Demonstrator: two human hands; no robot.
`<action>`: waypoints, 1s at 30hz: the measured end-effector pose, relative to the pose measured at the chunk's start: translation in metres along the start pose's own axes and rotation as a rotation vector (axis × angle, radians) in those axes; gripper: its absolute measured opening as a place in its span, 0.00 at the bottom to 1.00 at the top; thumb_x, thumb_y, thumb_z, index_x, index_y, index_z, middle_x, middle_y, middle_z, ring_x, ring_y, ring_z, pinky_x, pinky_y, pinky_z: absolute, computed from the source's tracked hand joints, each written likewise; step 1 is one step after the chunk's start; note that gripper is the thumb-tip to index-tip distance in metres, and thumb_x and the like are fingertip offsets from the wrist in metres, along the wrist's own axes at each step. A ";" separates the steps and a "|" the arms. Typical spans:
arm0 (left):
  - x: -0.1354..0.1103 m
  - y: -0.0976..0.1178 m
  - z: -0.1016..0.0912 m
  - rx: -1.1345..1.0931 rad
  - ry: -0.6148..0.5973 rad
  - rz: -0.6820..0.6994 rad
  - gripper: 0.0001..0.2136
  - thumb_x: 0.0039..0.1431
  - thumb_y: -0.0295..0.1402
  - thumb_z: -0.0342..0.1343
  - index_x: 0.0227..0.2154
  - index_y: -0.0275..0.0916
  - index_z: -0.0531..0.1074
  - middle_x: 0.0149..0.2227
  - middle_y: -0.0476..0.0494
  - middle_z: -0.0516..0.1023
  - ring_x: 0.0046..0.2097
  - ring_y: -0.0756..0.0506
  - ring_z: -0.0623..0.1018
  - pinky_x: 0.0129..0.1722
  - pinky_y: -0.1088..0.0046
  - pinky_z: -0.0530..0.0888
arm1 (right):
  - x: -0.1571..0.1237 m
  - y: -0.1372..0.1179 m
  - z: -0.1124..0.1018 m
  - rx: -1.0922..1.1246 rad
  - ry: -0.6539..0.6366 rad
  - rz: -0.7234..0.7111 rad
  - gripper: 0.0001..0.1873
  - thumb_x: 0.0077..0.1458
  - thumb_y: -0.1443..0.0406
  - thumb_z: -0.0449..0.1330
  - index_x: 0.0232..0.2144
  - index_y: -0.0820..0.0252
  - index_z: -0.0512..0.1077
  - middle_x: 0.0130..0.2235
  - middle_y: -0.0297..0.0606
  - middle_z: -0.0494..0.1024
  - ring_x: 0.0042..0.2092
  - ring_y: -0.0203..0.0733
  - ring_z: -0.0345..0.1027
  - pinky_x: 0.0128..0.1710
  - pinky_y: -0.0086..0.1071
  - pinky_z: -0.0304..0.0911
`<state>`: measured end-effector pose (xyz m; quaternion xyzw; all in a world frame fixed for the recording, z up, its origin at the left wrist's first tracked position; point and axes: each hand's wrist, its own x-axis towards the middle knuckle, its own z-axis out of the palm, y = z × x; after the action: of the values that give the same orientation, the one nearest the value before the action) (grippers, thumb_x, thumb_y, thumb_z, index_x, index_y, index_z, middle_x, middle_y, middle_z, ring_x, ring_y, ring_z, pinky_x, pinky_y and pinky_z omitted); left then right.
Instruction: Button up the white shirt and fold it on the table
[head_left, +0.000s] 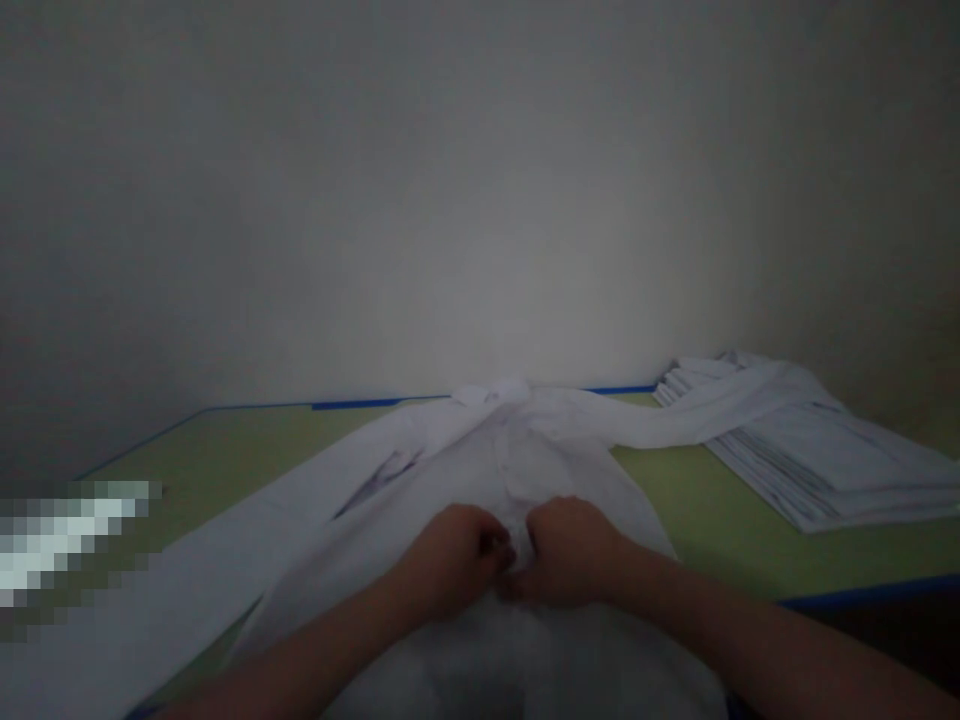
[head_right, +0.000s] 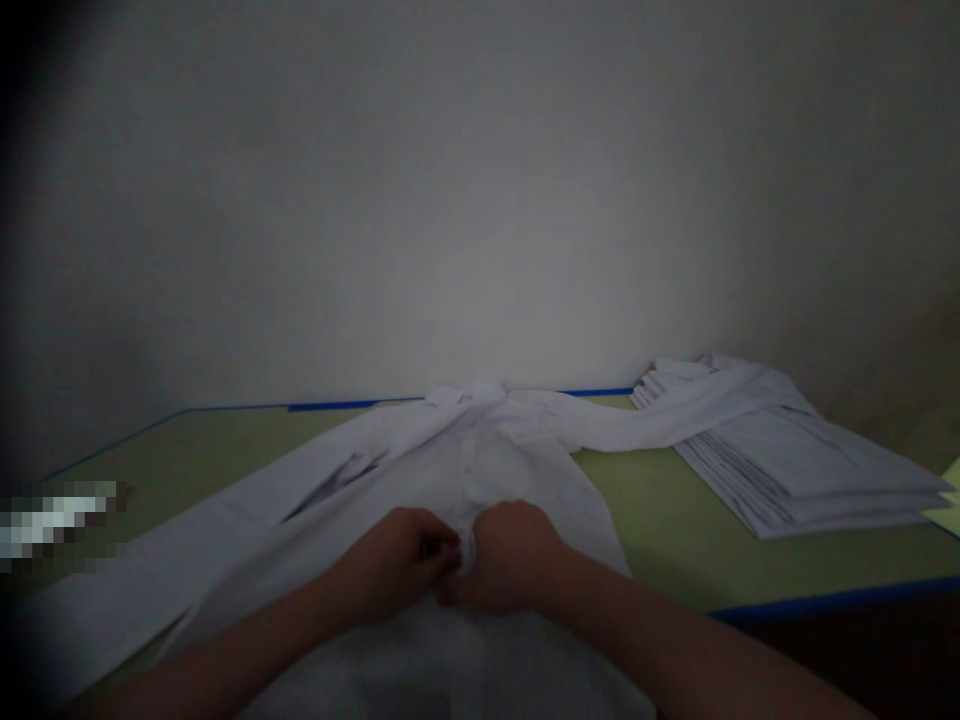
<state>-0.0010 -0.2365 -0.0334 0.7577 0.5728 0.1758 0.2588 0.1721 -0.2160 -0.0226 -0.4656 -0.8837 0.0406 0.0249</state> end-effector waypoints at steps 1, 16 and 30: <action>0.002 -0.001 0.001 0.022 0.021 0.012 0.11 0.48 0.35 0.50 0.28 0.39 0.77 0.25 0.47 0.76 0.28 0.48 0.72 0.29 0.75 0.63 | 0.002 0.002 0.000 0.014 -0.017 0.008 0.31 0.39 0.41 0.53 0.26 0.62 0.75 0.28 0.48 0.76 0.30 0.48 0.70 0.27 0.35 0.60; 0.004 0.002 0.003 0.046 0.052 0.029 0.12 0.45 0.30 0.47 0.27 0.38 0.75 0.27 0.46 0.76 0.30 0.47 0.74 0.28 0.75 0.65 | 0.008 0.002 -0.006 -0.152 0.106 0.076 0.13 0.49 0.63 0.53 0.27 0.65 0.75 0.30 0.51 0.76 0.33 0.46 0.71 0.32 0.34 0.61; -0.015 0.024 0.009 -0.188 0.021 -0.020 0.11 0.46 0.34 0.49 0.25 0.37 0.76 0.23 0.47 0.76 0.26 0.49 0.73 0.26 0.76 0.65 | -0.041 0.000 0.004 0.289 0.260 0.021 0.14 0.53 0.63 0.51 0.19 0.61 0.67 0.21 0.33 0.70 0.25 0.32 0.59 0.25 0.28 0.45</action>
<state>0.0189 -0.2580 -0.0262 0.7224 0.5640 0.2341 0.3245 0.1948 -0.2504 -0.0265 -0.4677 -0.8531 0.1070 0.2048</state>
